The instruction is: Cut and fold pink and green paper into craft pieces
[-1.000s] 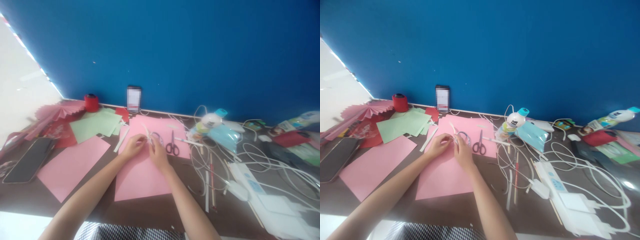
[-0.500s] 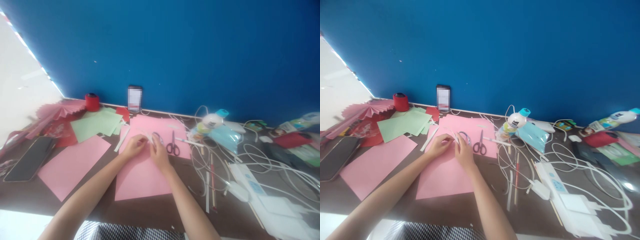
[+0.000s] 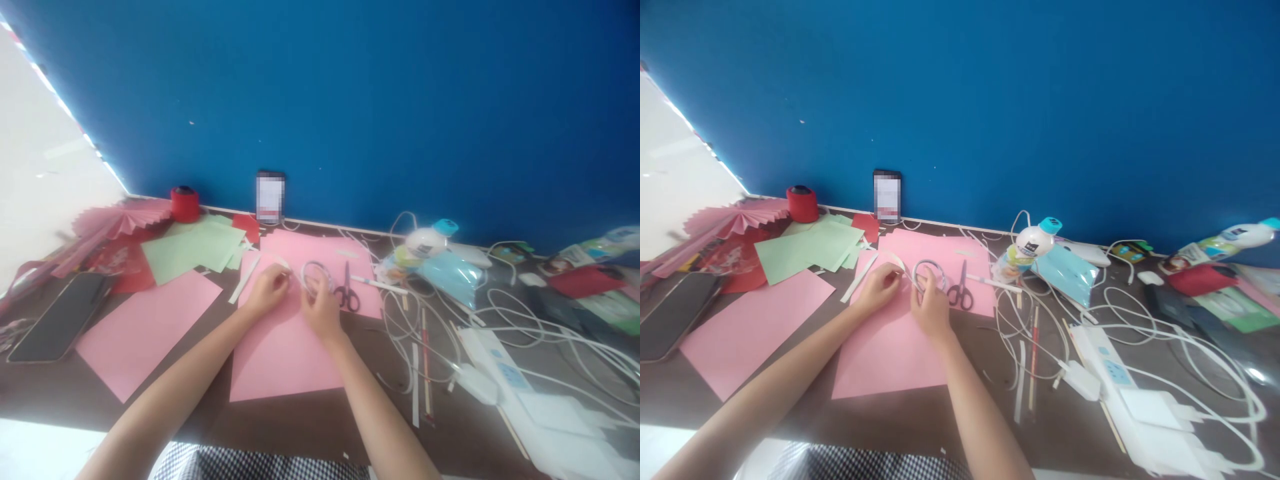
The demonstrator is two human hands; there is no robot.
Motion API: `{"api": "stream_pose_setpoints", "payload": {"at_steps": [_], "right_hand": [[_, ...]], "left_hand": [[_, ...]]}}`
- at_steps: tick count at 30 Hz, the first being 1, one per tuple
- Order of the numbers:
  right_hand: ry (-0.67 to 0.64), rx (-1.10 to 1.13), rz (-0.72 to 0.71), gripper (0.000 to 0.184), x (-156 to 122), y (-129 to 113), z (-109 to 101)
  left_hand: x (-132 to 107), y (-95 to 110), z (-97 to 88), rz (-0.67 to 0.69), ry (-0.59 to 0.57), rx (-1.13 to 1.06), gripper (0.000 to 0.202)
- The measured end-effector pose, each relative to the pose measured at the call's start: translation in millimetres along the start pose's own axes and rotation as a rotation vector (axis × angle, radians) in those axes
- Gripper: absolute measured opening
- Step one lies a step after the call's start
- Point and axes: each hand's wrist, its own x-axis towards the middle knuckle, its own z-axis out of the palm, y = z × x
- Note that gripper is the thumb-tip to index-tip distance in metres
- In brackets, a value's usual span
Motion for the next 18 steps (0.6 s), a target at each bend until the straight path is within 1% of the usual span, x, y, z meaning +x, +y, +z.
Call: {"api": "stream_pose_setpoints", "payload": {"at_steps": [3,5,8,10,13,15,18], "right_hand": [[0.015,-0.137,-0.116,0.045,1.4,-1.8,-1.7],[0.029,-0.22,-0.174,0.043,2.0,-2.2,-2.7],[0.063,-0.317,-0.227,0.041,2.1,-1.3,-3.4],[0.086,-0.37,-0.242,0.04,1.7,0.0,-3.3],[0.094,-0.425,-0.239,0.04,0.6,1.8,-2.4],[0.09,-0.436,-0.236,0.041,0.1,2.6,-1.8],[0.082,-0.42,-0.238,0.042,-0.2,3.0,-1.5]], "left_hand": [[0.6,2.2,-1.7,0.083,0.004,-0.004,0.019],[0.1,3.6,-3.0,0.102,0.007,-0.028,0.021],[-1.5,5.6,-5.4,0.118,-0.032,-0.086,0.023],[-2.4,7.0,-6.9,0.143,-0.059,-0.114,0.022],[-3.2,8.6,-7.9,0.146,-0.042,-0.121,0.024],[-3.5,8.8,-7.4,0.13,-0.024,-0.122,0.024],[-3.6,9.0,-6.4,0.117,-0.032,-0.122,0.019]]}}
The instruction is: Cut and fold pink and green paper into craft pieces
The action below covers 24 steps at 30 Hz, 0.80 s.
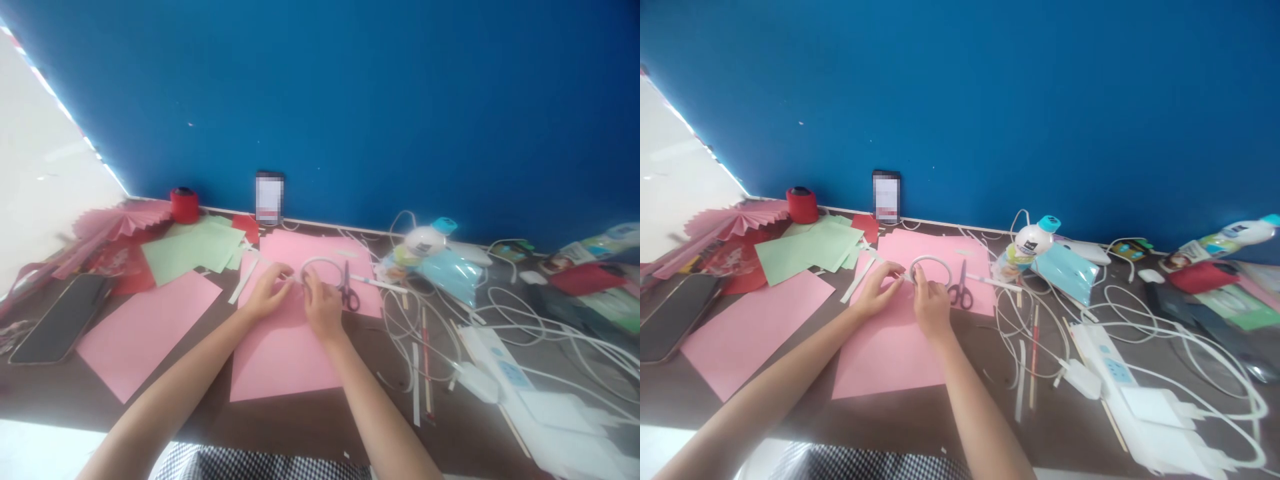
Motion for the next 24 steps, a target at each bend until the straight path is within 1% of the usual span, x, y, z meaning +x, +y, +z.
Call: {"api": "stream_pose_setpoints", "payload": {"at_steps": [6,9,17,24], "right_hand": [[-0.063,0.059,0.035,0.041,0.1,0.1,0.0],[-0.067,0.064,0.045,0.041,0.1,0.2,0.1],[-0.028,-0.018,-0.011,0.038,1.5,-0.7,-1.0],[-0.069,0.034,0.019,0.037,2.1,-0.7,-1.8]], "left_hand": [[1.3,3.7,0.0,0.024,0.001,0.023,0.016],[2.1,3.8,-0.1,0.027,-0.005,0.034,0.015],[1.0,-0.4,-0.5,-0.133,-0.039,-0.019,0.017],[1.3,-3.1,0.7,-0.214,-0.02,-0.061,0.017]]}}
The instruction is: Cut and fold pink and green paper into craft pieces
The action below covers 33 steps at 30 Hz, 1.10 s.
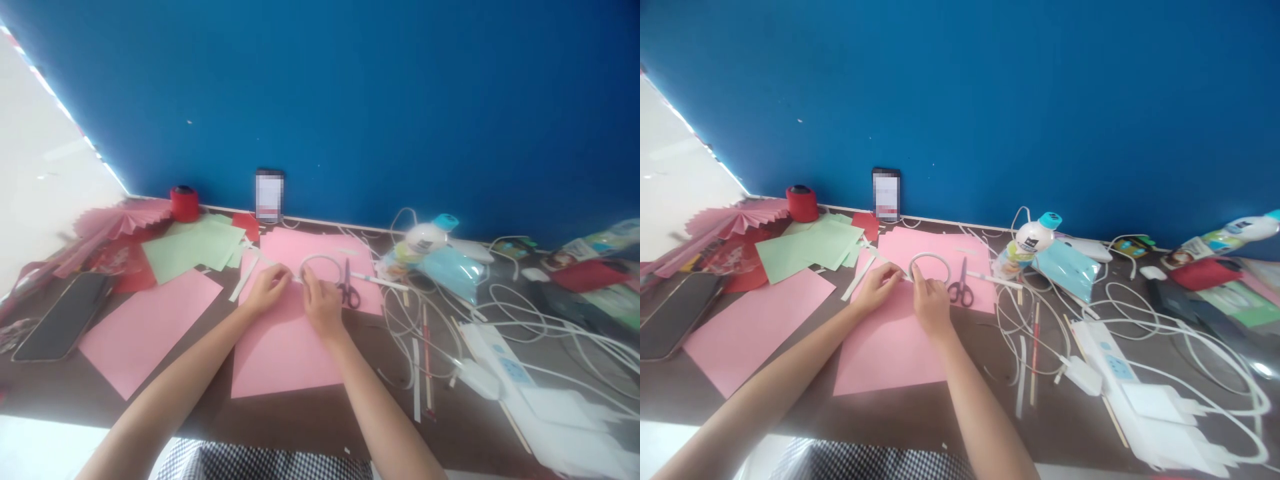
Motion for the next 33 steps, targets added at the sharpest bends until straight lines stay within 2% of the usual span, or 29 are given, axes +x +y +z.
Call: {"api": "stream_pose_setpoints", "payload": {"at_steps": [7,12,16,19,22,25,29,33], "right_hand": [[-0.006,0.074,0.034,0.038,-2,1,0],[0.034,0.178,0.074,0.035,-2,1,1],[0.143,0.347,0.186,0.03,-2,-4,-3],[0.19,0.636,0.348,0.036,0,-8,-9],[0.147,0.959,0.501,0.047,4,-12,-13],[0.096,1.22,0.559,0.047,7,-12,-10],[0.052,1.394,0.577,0.033,9,-8,-2],[0.067,1.444,0.59,0.028,11,-5,1]], "left_hand": [[1,-3,0.6,-0.032,0.047,-0.003,0.016],[2,-3,-3.3,-0.077,-0.009,-0.207,0.02],[2,-4,-8.0,-0.087,-0.006,-0.363,0.026],[-1,-2,-7.1,0.033,0.026,-0.177,0.026],[-4,6,-2.0,0.24,-0.032,0.103,0.037],[-6,13,3.6,0.394,-0.079,0.286,0.04],[-4,12,7.3,0.387,-0.125,0.359,0.036],[-6,8,9.5,0.364,-0.184,0.335,0.033]]}}
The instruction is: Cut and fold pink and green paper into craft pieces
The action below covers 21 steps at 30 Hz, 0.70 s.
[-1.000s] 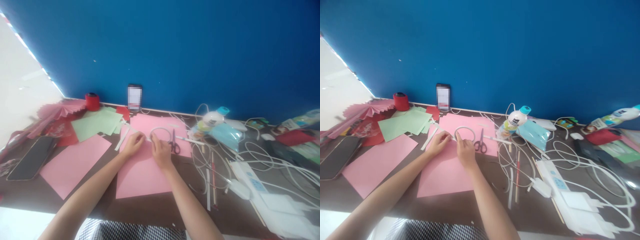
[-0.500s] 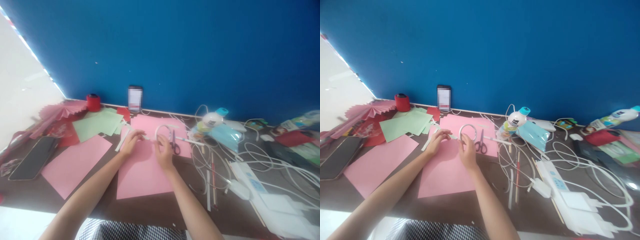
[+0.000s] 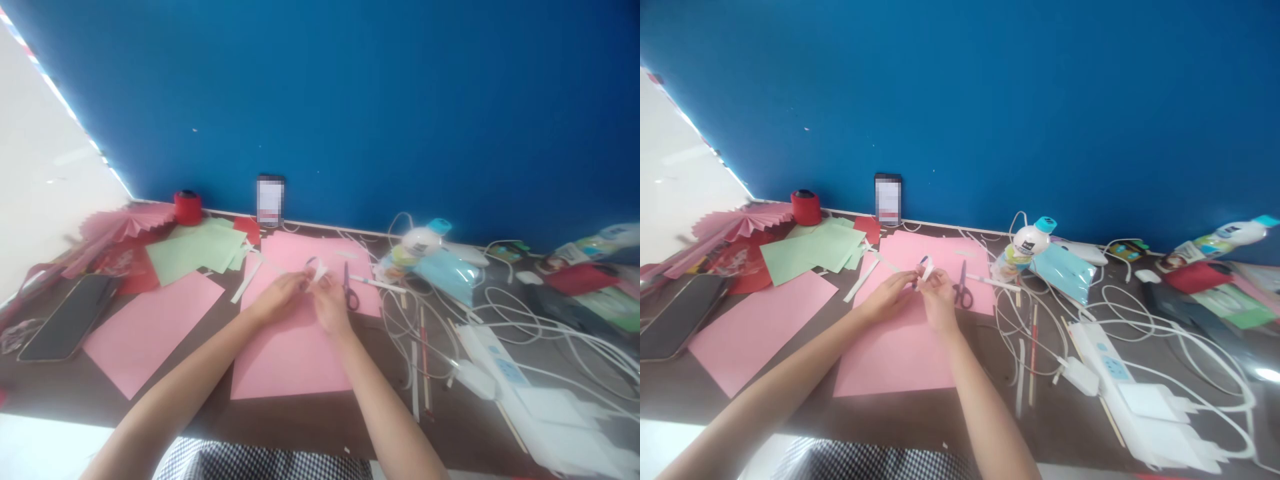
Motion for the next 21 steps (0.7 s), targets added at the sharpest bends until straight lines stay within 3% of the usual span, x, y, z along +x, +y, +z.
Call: {"api": "stream_pose_setpoints", "payload": {"at_steps": [3,5,8,10,14,17,21], "right_hand": [[0.033,-0.13,-0.024,0.025,1,-3,-2],[0.072,-0.361,-0.079,0.023,2,-8,-7],[0.156,-0.916,-0.254,0.018,4,-21,-24],[0.198,-1.325,-0.285,0.02,6,-29,-37],[0.241,-1.78,0.038,0.025,3,-38,-50],[0.155,-1.871,0.225,0.034,0,-40,-48],[0.067,-1.875,0.266,0.033,-1,-40,-48]], "left_hand": [[-1,3,1.9,-0.038,-0.026,-0.051,0.035],[-2,5,2.5,-0.07,-0.011,-0.054,0.033],[-1,3,2.4,-0.069,0.031,-0.007,0.027],[-1,0,1.5,-0.101,0.03,0.024,0.022],[0,-3,-1.3,-0.239,-0.039,0.08,0.02],[1,-2,-2.5,-0.271,-0.064,0.113,0.021],[2,-2,-1.9,-0.27,-0.057,0.151,0.018]]}}
